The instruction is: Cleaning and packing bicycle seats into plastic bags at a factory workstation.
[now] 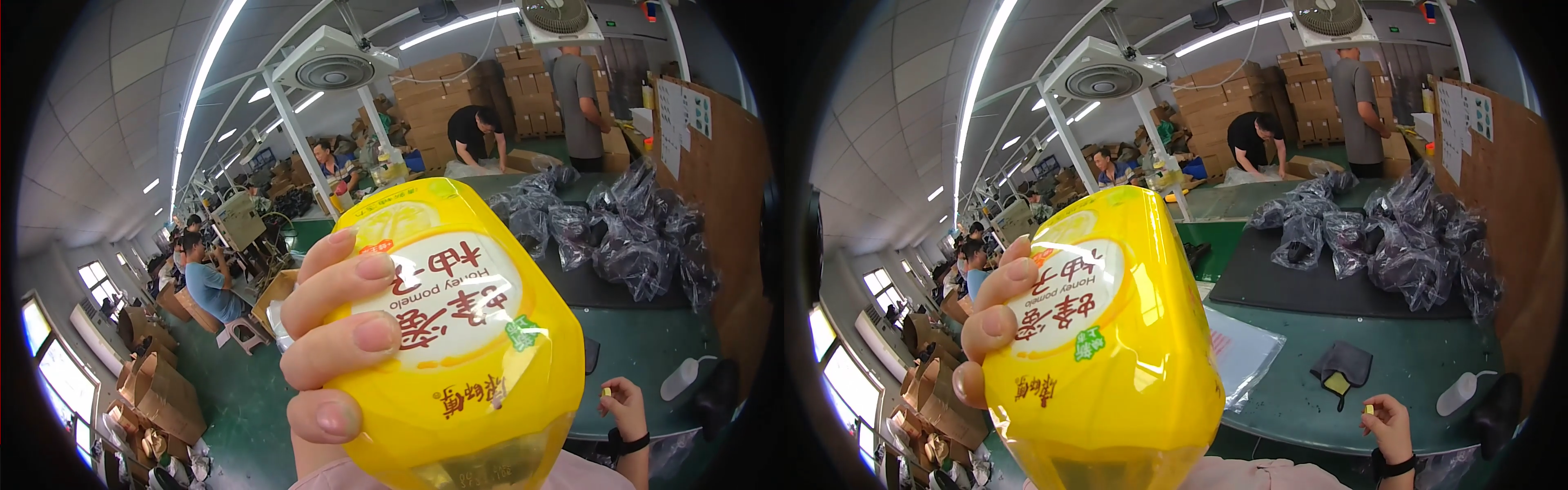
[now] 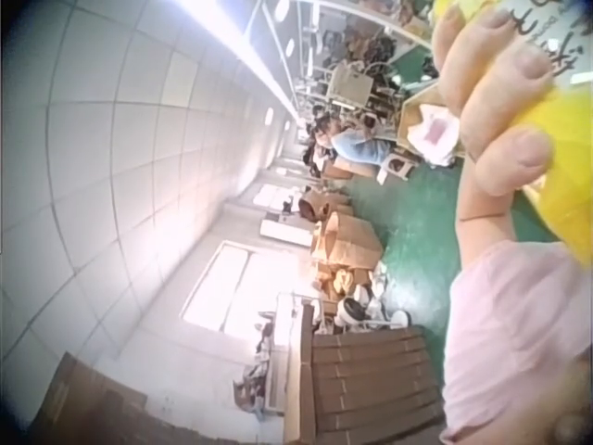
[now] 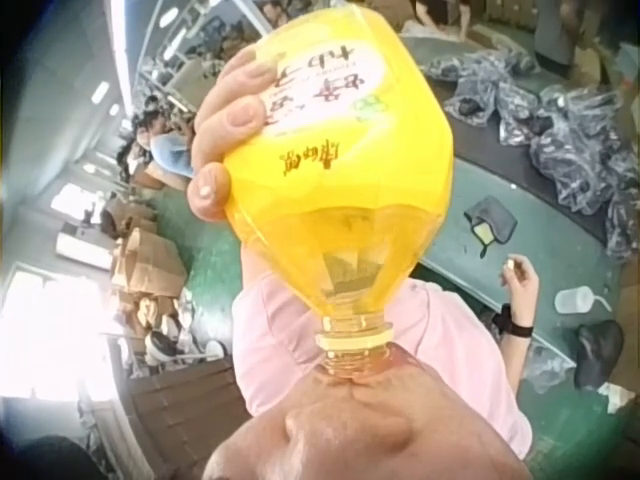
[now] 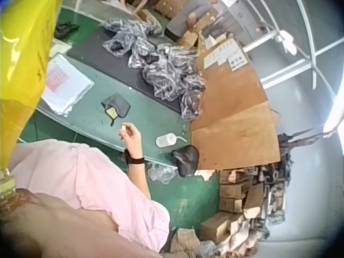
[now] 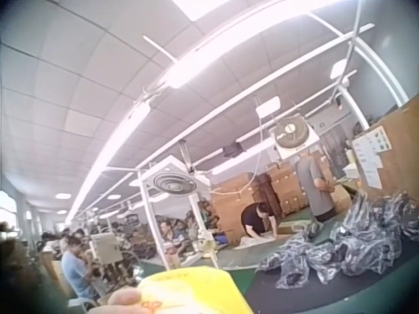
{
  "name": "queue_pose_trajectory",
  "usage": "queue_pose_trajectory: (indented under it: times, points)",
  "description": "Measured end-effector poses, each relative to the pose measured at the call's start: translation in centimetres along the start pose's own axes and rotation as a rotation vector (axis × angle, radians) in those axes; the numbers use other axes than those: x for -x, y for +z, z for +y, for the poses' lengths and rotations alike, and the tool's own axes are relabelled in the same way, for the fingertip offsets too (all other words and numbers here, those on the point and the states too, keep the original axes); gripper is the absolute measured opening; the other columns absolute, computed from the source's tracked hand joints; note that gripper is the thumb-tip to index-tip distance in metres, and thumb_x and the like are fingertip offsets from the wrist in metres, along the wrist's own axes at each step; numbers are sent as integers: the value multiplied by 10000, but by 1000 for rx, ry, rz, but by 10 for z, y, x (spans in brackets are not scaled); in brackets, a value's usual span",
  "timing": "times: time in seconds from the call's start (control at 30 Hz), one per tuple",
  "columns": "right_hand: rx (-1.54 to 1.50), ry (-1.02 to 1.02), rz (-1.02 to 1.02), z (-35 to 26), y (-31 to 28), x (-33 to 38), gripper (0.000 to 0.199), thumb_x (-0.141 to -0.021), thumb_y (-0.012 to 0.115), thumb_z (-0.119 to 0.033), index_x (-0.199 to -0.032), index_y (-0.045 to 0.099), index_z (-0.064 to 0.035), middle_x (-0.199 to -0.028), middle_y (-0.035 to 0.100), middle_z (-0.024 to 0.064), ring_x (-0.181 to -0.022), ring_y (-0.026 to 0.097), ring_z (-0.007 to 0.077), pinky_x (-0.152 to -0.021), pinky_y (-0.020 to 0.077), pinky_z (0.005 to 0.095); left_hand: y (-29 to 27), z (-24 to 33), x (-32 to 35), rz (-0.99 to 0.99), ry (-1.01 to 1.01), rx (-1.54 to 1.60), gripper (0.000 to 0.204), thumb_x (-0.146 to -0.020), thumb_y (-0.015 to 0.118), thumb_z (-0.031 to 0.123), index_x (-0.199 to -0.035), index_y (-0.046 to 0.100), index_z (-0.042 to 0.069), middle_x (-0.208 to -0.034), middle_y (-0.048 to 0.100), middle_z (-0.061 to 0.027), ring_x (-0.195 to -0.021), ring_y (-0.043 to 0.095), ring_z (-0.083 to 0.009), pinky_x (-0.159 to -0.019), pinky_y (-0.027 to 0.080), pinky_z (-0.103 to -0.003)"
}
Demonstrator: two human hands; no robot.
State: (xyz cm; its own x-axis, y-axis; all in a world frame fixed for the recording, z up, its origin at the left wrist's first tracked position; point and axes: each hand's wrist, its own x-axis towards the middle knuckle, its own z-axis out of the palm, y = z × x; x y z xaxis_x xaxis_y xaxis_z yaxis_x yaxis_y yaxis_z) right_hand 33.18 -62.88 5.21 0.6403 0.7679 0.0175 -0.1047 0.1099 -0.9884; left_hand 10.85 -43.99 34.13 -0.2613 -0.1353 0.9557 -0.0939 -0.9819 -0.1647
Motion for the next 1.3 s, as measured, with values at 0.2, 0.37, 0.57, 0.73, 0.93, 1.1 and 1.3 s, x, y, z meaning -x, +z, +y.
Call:
queue_pose_trajectory:
  times: [0.2, 0.37, 0.57, 0.73, 0.93, 1.1, 1.3]
  points:
    - [17, -2, 15, 0, -1, 2, 198, -760, 602, 31, -955, 568, 17, -775, 577, 46, -640, 602, 127, -529, 491, 237, 5, -17, 2, 25, 129, 88, 646, -629, 797, 117, -1142, 441, 283, -1031, 518, 45, -972, 568, -254, -962, 421, -518]
    - [19, 2, 30, 4, -5, 5, 202, -753, 599, 37, -952, 566, 20, -786, 578, 51, -638, 605, 129, -530, 494, 238, 8, -3, 4, 67, 24, 111, 416, -766, 675, 200, -1119, 472, 279, -991, 536, 35, -955, 564, -272, -957, 418, -521]
    - [30, 15, 29, 6, -5, 6, 197, -750, 595, 41, -943, 562, 21, -798, 579, 56, -636, 606, 130, -524, 494, 237, 9, -3, 0, 93, 12, 93, 275, -844, 571, 262, -1108, 496, 280, -946, 541, 29, -940, 560, -281, -950, 414, -526]
    - [16, 24, 15, 8, -3, 3, 189, -755, 597, 37, -939, 562, 14, -797, 578, 52, -637, 605, 129, -524, 493, 236, 7, -15, -2, 87, 135, 101, 318, -835, 587, 269, -1133, 477, 276, -955, 532, 22, -925, 559, -285, -941, 417, -527]
    - [17, 48, -7, 11, -3, -1, 199, -752, 603, 45, -942, 559, 7, -777, 577, 45, -636, 602, 124, -523, 488, 231, 5, -21, -5, 46, 223, 98, 399, -792, 652, 246, -1143, 464, 275, -963, 530, 21, -922, 561, -288, -929, 425, -520]
    - [2, 61, 5, 11, -3, -3, 215, -744, 614, 54, -944, 552, 6, -758, 579, 48, -633, 603, 119, -509, 477, 223, 0, -20, -7, -28, 202, 47, 420, -788, 658, 241, -1156, 461, 282, -973, 533, 23, -930, 563, -287, -942, 421, -518]
    - [35, 78, 5, 10, -4, -3, 211, -742, 619, 54, -937, 554, 7, -729, 575, 40, -619, 601, 116, -500, 470, 218, 16, -12, -10, 55, 167, 79, 438, -784, 661, 243, -1170, 460, 291, -979, 535, 22, -939, 563, -289, -953, 417, -521]
